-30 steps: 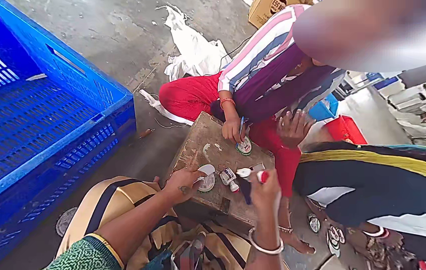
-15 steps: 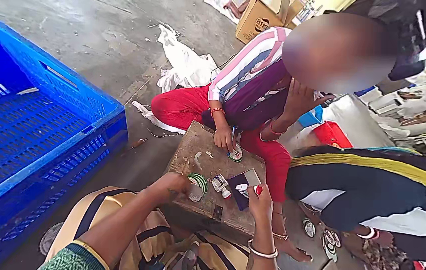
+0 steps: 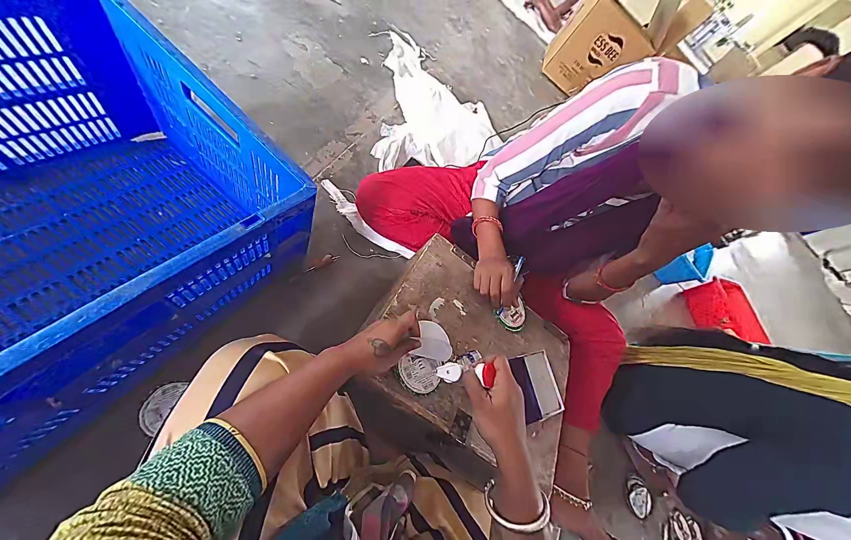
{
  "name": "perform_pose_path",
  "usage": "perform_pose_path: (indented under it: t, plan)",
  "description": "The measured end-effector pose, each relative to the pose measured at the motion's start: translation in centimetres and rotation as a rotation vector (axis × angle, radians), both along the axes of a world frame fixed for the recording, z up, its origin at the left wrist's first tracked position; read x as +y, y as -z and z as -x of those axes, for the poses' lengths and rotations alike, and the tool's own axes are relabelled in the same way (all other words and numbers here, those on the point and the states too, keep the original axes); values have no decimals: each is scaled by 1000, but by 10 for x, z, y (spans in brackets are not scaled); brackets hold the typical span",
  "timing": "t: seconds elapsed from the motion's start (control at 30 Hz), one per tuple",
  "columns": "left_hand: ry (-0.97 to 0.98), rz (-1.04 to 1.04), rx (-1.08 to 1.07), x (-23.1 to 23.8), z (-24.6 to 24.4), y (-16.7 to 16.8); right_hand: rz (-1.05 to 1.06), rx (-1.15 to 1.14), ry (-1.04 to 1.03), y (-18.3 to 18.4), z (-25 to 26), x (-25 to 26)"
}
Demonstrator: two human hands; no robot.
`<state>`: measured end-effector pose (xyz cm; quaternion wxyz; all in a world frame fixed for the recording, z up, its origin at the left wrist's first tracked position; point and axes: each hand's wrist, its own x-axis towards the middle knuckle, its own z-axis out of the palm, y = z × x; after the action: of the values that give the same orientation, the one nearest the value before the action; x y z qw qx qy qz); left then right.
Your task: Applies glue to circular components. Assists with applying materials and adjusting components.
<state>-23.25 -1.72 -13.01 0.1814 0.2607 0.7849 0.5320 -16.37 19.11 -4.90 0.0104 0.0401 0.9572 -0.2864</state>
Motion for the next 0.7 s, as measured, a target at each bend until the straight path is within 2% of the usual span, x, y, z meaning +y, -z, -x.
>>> perform_pose_path:
  t: [0.2,0.3,0.37,0.47,0.5,0.6,0.7]
  plan:
    - [-80,2,-7,4,-4,2,-41,-10,-83,-4,10,-8]
    - [-120,-3,-31,5,-4,-1,-119,-17,-131,9,12,-25]
    - [-103,-19,8,5,-3,4,-189,-98,-110,25,16,-36]
    - [-48,-30,94,4,-4,6,-226,-193,-103,23,20,-38]
    - [-19,-4,96,5,-6,5,-187,-177,-81,19,18,-32]
    - [98,119,142,2,-9,1,-60,100,91,0,16,3]
    - [227,167,184,3,-18,6,-112,167,339,-23,10,53]
